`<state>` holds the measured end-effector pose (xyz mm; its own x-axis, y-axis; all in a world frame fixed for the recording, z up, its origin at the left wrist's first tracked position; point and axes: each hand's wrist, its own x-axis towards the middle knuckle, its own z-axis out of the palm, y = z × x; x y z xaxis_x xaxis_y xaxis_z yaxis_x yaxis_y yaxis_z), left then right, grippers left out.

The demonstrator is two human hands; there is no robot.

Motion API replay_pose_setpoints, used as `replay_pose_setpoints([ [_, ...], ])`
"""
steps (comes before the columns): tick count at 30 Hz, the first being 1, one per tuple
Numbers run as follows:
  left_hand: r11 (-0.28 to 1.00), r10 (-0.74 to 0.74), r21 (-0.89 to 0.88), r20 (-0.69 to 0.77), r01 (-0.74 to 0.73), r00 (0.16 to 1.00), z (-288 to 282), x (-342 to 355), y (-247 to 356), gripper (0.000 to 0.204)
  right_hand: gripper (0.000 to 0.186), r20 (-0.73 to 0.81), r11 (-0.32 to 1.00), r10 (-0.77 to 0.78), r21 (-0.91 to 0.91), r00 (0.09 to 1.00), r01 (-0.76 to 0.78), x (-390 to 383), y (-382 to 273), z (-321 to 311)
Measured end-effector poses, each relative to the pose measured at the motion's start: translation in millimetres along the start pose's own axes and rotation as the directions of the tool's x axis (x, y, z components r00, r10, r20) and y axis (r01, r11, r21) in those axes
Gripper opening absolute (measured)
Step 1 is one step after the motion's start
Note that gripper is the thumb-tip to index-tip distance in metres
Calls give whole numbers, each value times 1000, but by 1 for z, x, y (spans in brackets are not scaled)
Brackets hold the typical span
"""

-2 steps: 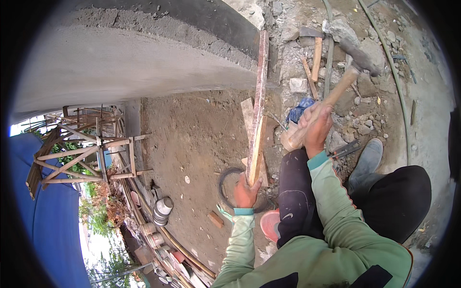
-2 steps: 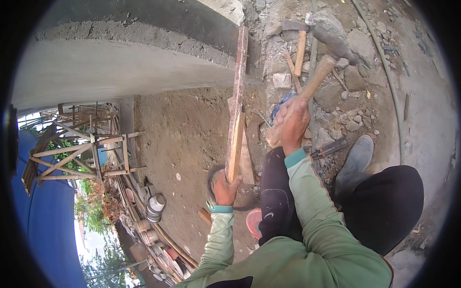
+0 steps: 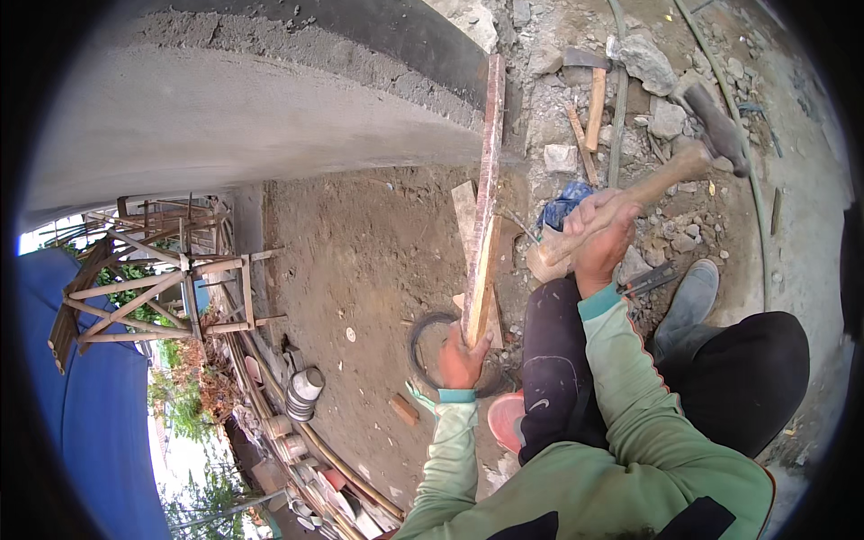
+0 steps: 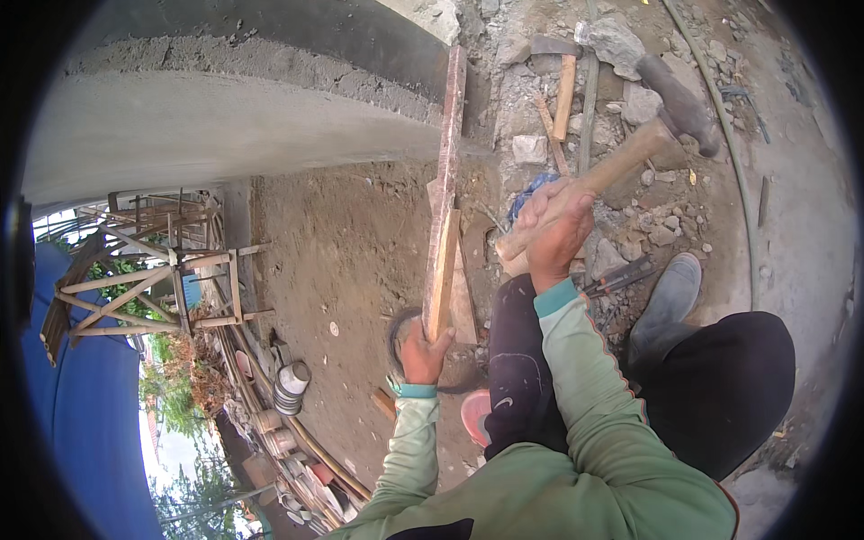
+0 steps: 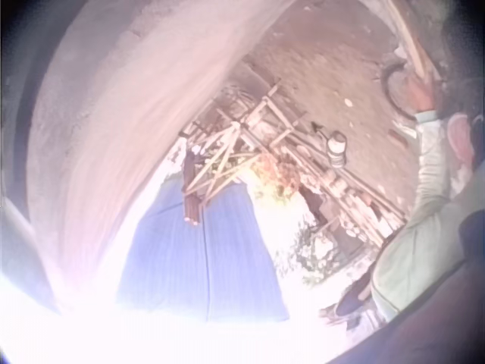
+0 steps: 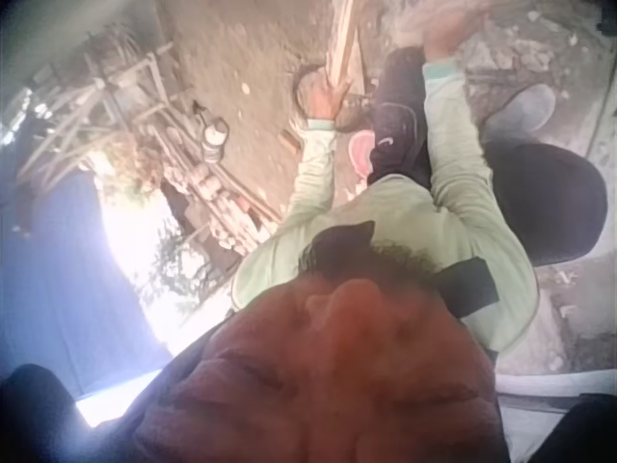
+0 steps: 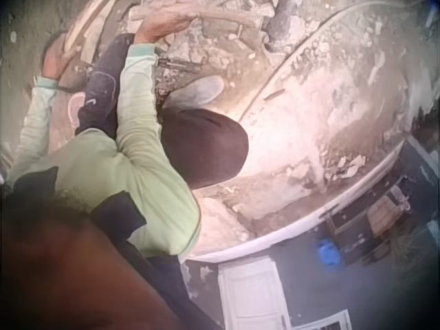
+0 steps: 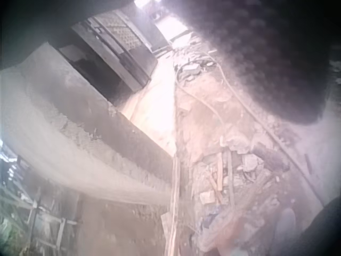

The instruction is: The person hammers nails into a wooden plank using a hammer. They repeatedly pick nails from a pink bucket, position the plank, and strike the nails to secure them.

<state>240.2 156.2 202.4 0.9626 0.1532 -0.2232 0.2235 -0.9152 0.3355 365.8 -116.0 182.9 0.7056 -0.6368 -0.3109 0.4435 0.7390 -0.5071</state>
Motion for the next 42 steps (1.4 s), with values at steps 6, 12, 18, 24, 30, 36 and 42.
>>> replay_pose_setpoints([
  [6,996,22,-83,13,-21,1000,-6,6,19,50,57,145,929,258,-308,955,-204,3,61,-22],
  [12,999,5,-31,14,-5,1000,-7,-3,10,51,60,135,969,171,-205,976,-142,-5,17,-18],
  [18,1000,-6,-30,18,7,1000,-9,7,21,50,63,157,971,-241,37,958,238,3,46,-12],
  [24,998,4,-61,-4,-4,1000,3,3,7,49,53,229,907,191,-414,955,-82,21,27,4],
  [30,997,-16,-77,28,18,999,-5,1,14,49,67,-2,963,-265,51,964,265,4,-9,20],
  [36,998,33,-58,8,-32,999,0,7,11,48,59,18,737,531,-502,847,-452,16,68,-41],
  [42,1000,-10,-22,24,11,1000,-2,-2,6,47,58,-4,999,-40,-2,999,40,-11,9,10],
])
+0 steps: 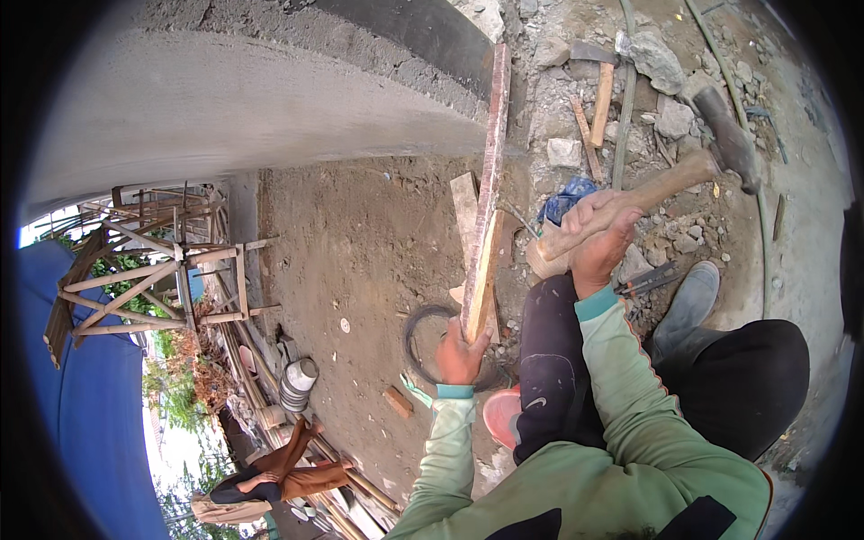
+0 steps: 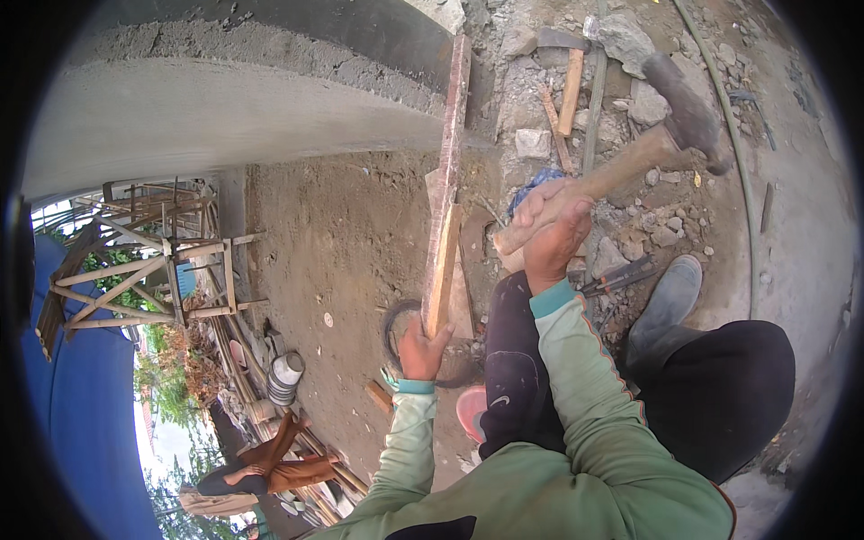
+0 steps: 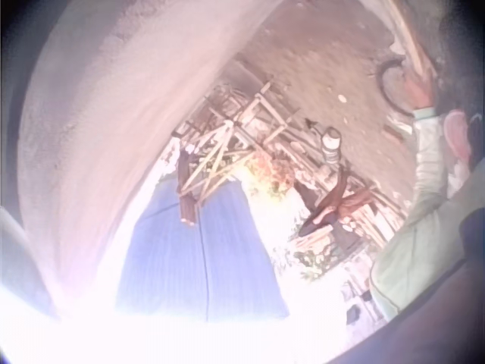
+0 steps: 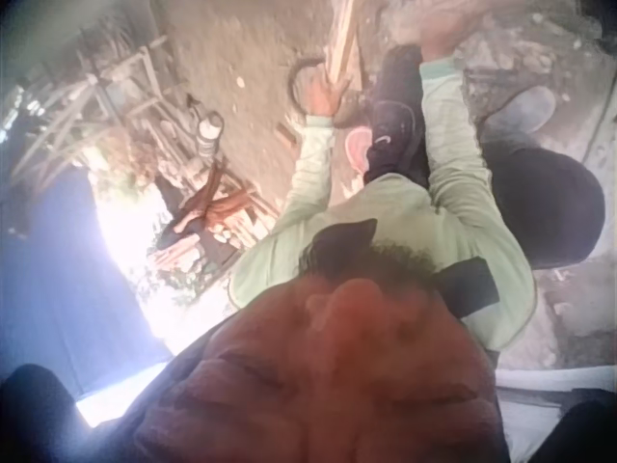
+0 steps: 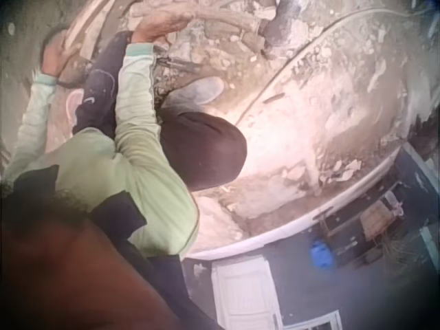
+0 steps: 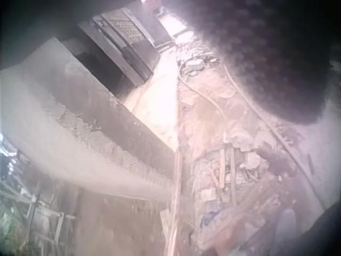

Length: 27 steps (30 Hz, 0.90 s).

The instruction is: The person hammers nails into a wooden plank using a hammer. They repeatedly pick nails from a pink bucket, position the plank, and strike the nails to secure them.

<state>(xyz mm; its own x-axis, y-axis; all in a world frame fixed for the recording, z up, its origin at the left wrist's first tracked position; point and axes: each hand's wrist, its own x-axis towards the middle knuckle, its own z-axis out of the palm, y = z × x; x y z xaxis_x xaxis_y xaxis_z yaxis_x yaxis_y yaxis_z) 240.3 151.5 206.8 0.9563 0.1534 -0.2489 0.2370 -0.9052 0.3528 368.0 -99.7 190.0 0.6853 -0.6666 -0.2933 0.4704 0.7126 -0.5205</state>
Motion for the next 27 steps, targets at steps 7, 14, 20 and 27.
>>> replay_pose_setpoints([
  [7,1000,-30,3,1,30,1000,0,4,8,53,59,46,806,516,-363,855,-467,14,58,-48],
  [14,997,-66,-38,47,68,997,-2,4,6,52,57,-79,989,-36,139,996,47,26,-5,-8],
  [20,1000,5,-3,-5,-5,1000,4,5,6,54,54,-4,782,542,-365,840,-506,12,66,-56],
  [27,997,-9,70,12,8,1000,-5,7,0,55,62,12,989,150,-15,989,-150,17,19,-30],
])
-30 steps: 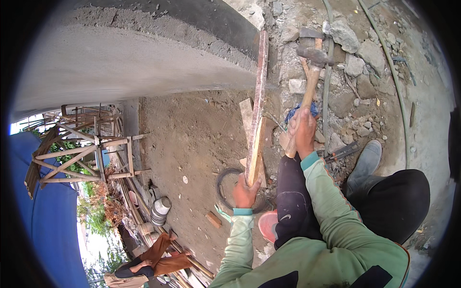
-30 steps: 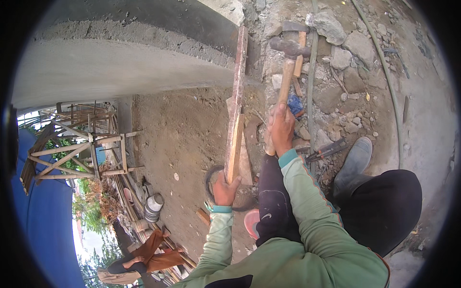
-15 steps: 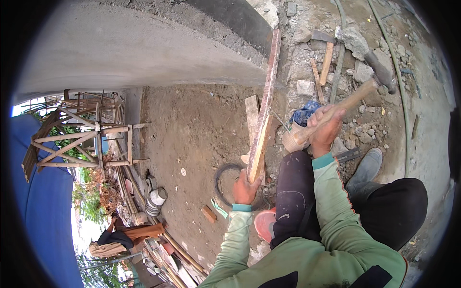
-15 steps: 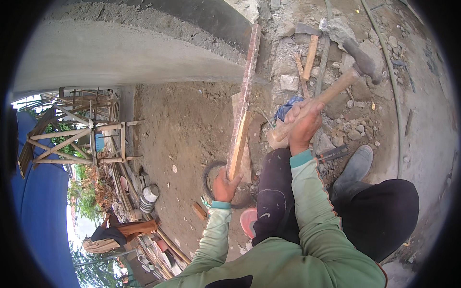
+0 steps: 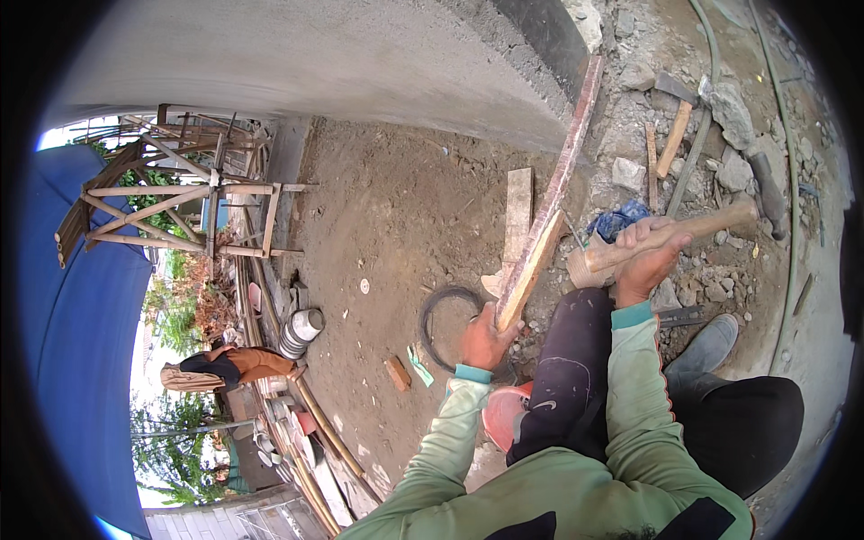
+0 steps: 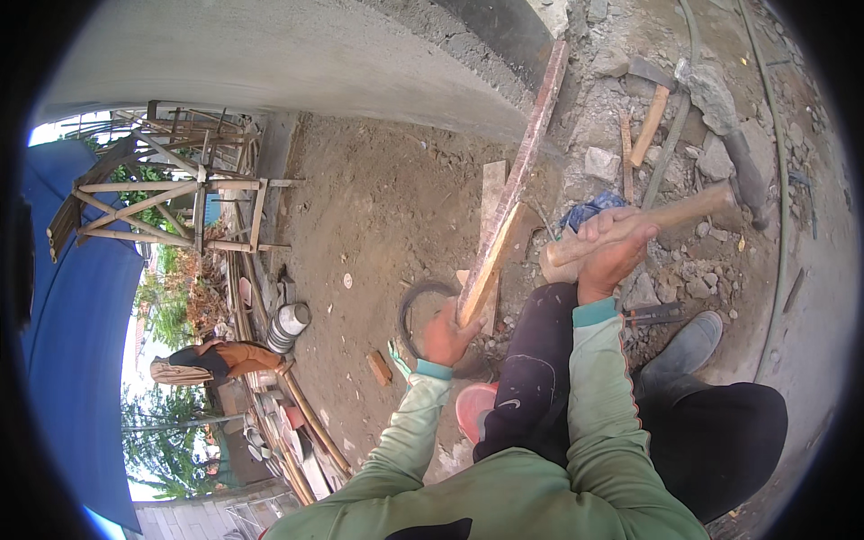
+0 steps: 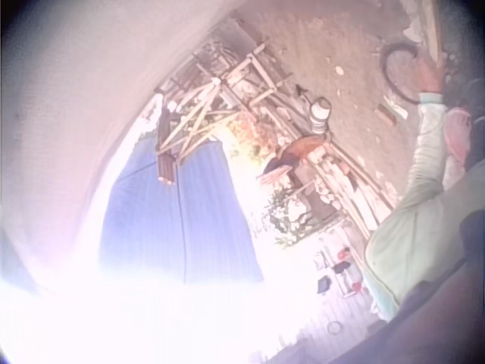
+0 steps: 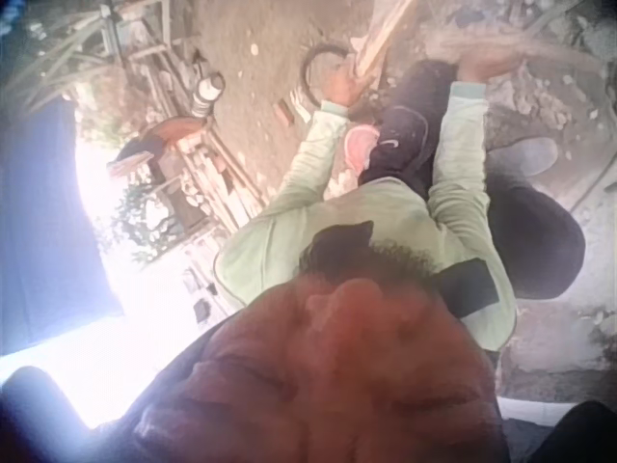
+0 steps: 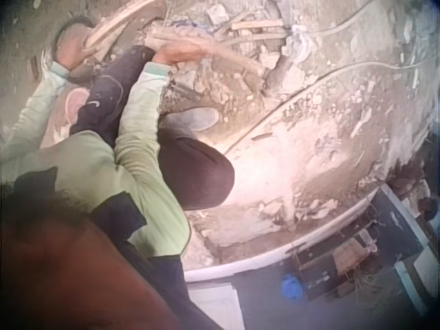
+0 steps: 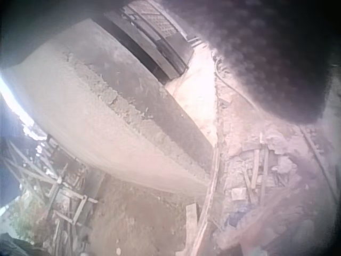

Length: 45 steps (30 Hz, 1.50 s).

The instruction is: The person hammers nails into a wooden plank using a hammer. They repeatedly pick nails from a pink bucket, position the plank, and strike the nails to secure them.

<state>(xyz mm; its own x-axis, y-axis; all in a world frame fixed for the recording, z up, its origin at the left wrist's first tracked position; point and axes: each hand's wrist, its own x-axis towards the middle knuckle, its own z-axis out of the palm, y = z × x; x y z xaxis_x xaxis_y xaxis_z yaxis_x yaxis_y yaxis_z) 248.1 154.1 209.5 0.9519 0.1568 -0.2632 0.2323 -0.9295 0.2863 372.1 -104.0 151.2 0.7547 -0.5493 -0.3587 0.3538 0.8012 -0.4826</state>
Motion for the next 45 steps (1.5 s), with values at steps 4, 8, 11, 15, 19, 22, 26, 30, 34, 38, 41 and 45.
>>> replay_pose_setpoints([
  [4,998,-3,-62,38,5,999,3,6,12,55,59,110,996,42,-85,993,-33,12,46,-26],
  [8,995,38,-87,-12,-39,999,10,-1,-5,54,55,34,825,472,-370,881,-427,18,34,-14],
  [11,990,30,-139,-15,-32,999,11,-4,-2,57,59,29,959,210,-200,977,-200,1,10,-18],
  [15,997,10,-71,-16,-11,1000,10,-1,0,58,61,-65,965,-123,225,990,135,-4,-1,27],
  [19,999,42,-19,-26,-43,999,9,3,-2,59,61,96,714,581,-536,808,-449,16,35,-20],
  [22,996,47,-79,-29,-49,998,9,0,-5,62,61,77,830,435,-421,897,-366,19,18,-23],
  [26,997,8,-74,2,-8,1000,5,0,-1,62,63,22,996,93,6,995,-93,1,1,16],
  [30,996,49,-73,-14,-50,999,15,-1,-5,60,61,72,871,404,-333,912,-360,11,36,-25],
  [34,999,40,-35,-40,-41,998,10,-6,-4,61,62,15,766,514,-460,858,-450,13,21,-19],
  [38,998,10,-64,8,-9,1000,8,-2,5,60,60,45,860,452,-286,891,-422,10,29,-8],
  [41,997,0,-71,-3,0,1000,-2,-1,10,62,56,45,716,631,-419,774,-559,40,13,-19],
  [45,995,-13,-98,-72,6,997,-5,-11,5,65,45,-84,752,439,-511,894,-417,27,0,-30],
])
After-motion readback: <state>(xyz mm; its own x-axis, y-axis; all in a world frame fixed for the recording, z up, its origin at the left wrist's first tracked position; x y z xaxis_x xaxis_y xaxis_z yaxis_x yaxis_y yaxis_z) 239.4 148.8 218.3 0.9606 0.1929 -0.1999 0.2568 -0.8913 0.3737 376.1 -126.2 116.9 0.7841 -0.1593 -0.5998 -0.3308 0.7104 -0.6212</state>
